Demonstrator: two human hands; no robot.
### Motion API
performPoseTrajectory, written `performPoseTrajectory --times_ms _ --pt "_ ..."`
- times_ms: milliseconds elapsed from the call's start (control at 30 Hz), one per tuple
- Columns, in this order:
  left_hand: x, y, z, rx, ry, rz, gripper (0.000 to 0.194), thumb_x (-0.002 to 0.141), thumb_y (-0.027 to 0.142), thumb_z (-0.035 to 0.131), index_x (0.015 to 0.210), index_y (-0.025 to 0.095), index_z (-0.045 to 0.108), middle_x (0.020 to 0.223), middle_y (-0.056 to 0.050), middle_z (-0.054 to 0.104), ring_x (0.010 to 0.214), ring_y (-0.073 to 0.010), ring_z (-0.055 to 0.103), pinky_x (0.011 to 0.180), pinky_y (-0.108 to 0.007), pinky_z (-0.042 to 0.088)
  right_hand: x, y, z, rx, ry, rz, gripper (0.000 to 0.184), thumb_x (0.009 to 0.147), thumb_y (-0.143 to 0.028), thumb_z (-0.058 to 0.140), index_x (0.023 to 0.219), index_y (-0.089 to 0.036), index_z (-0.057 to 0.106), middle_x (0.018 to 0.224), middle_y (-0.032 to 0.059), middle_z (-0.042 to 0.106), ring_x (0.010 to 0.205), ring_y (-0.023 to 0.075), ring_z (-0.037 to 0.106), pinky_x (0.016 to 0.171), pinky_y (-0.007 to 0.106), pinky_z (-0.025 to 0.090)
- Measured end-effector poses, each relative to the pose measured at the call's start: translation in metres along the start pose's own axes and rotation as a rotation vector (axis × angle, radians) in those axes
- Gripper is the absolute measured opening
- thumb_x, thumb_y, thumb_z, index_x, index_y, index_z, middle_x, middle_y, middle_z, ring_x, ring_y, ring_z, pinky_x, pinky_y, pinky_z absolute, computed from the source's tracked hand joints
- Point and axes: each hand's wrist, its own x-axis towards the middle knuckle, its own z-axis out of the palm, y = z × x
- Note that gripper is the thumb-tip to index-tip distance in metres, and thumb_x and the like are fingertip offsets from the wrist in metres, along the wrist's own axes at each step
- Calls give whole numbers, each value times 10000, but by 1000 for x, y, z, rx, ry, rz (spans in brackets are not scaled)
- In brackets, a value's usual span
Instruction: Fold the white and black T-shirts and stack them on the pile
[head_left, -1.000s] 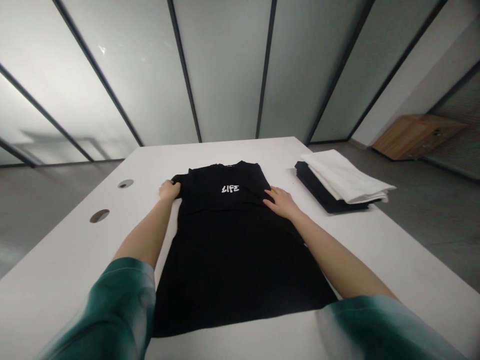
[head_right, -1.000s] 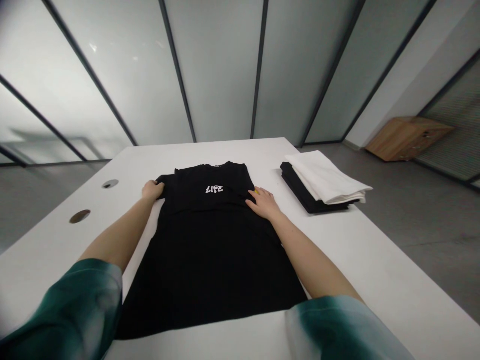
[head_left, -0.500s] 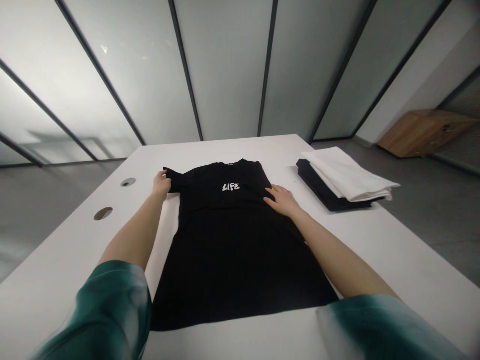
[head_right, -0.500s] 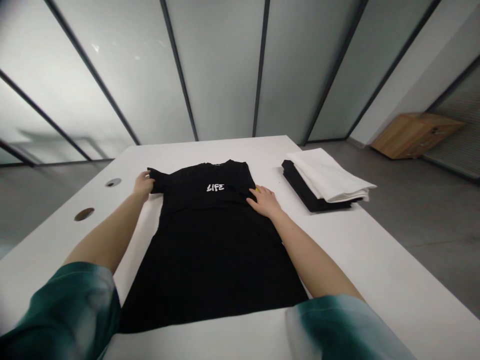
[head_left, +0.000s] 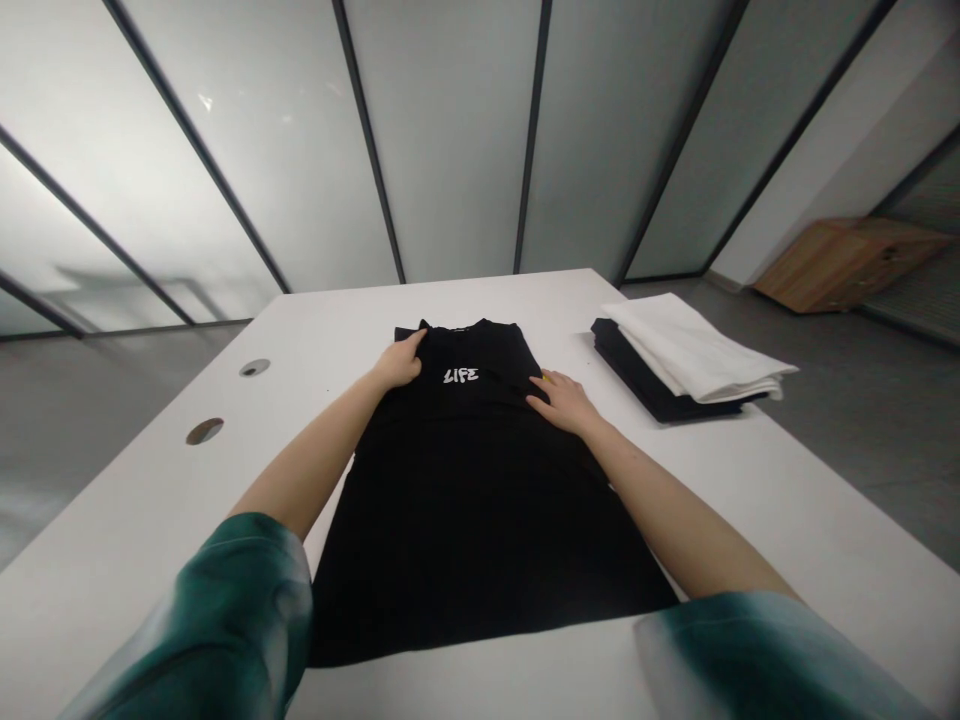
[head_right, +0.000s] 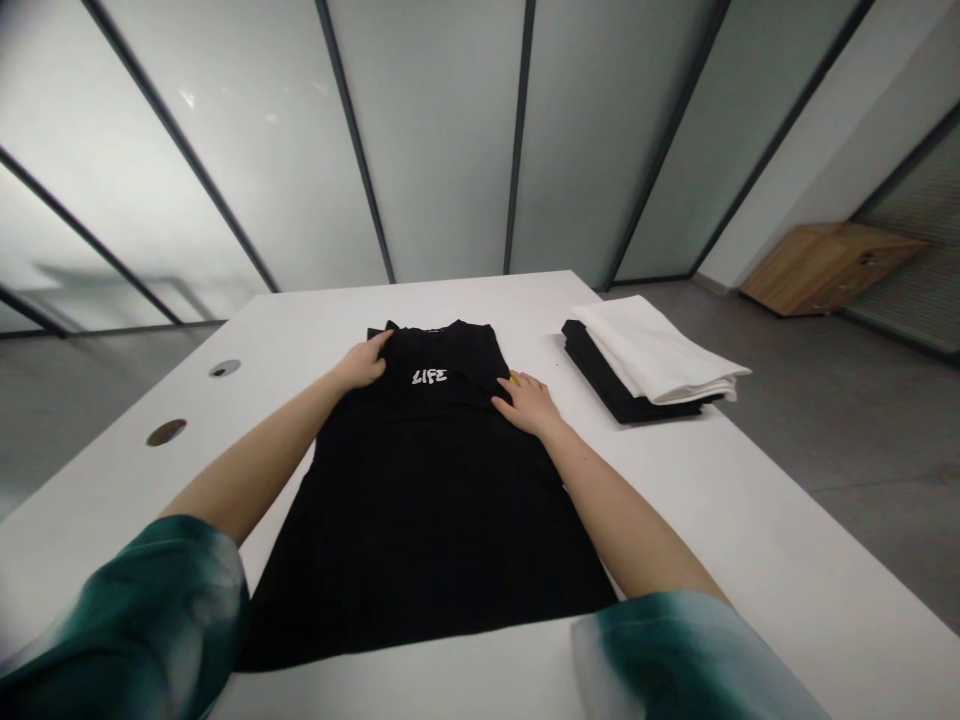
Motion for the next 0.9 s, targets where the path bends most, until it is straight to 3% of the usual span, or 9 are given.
performPoseTrajectory --times_ms 67,133,233,333,500,733,900 --pt "-1 12 10 -40 -126 70 828 729 127 538 1529 123 325 1463 -136 516 1248 -281 575 1074 -370 436 0 0 1 -1 4 4 581 970 -532 383 1435 -209 511 1527 140 424 1388 334 393 1118 497 327" --pt "-2 18 16 -151 -172 98 806 769 172 539 1537 139 297 1461 -142 517 1091 -249 663 974 -363 511 0 0 1 -1 5 11 579 969 -535 389 1436 -214 511 1525 137 428 1387 332 394 1118 496 326" --pt "-6 17 21 -183 12 7 624 865 208 450 1483 149 385 1337 -126 624 962 -212 693 916 -370 534 0 -1 -1 1 -3 15 573 969 -526 396 1435 -213 511 1524 140 428 1388 330 393 1113 494 332" --pt "-16 10 26 25 137 -70 507 907 262 438 1387 117 515 1344 -146 612 1219 -265 583 1069 -403 427 0 -2 -1 -1 -11 18 569 970 -509 399 1430 -194 515 1522 151 427 1391 333 389 1113 488 334" --pt "-42 0 47 235 -73 -106 667 944 527 400 1507 170 385 1604 -142 289 1483 -336 234 1170 -493 256 0 -1 1 20 26 20 632 955 -521 417 1488 -181 424 1555 156 376 1407 336 371 1119 488 337" --pt "-48 -2 55 250 -115 -131 715 955 599 284 1543 194 319 1631 -129 214 1509 -313 149 1189 -493 188 -3 -9 -7 30 169 -42 695 962 -544 369 1534 -153 324 1631 145 195 1493 337 180 1160 517 264" --pt "-47 -5 57 245 -97 -117 701 950 601 302 1536 218 338 1623 -116 246 1504 -313 173 1181 -499 204 -2 -15 -1 0 -55 -109 698 943 -619 357 1518 -224 381 1600 121 297 1480 322 234 1166 509 262"
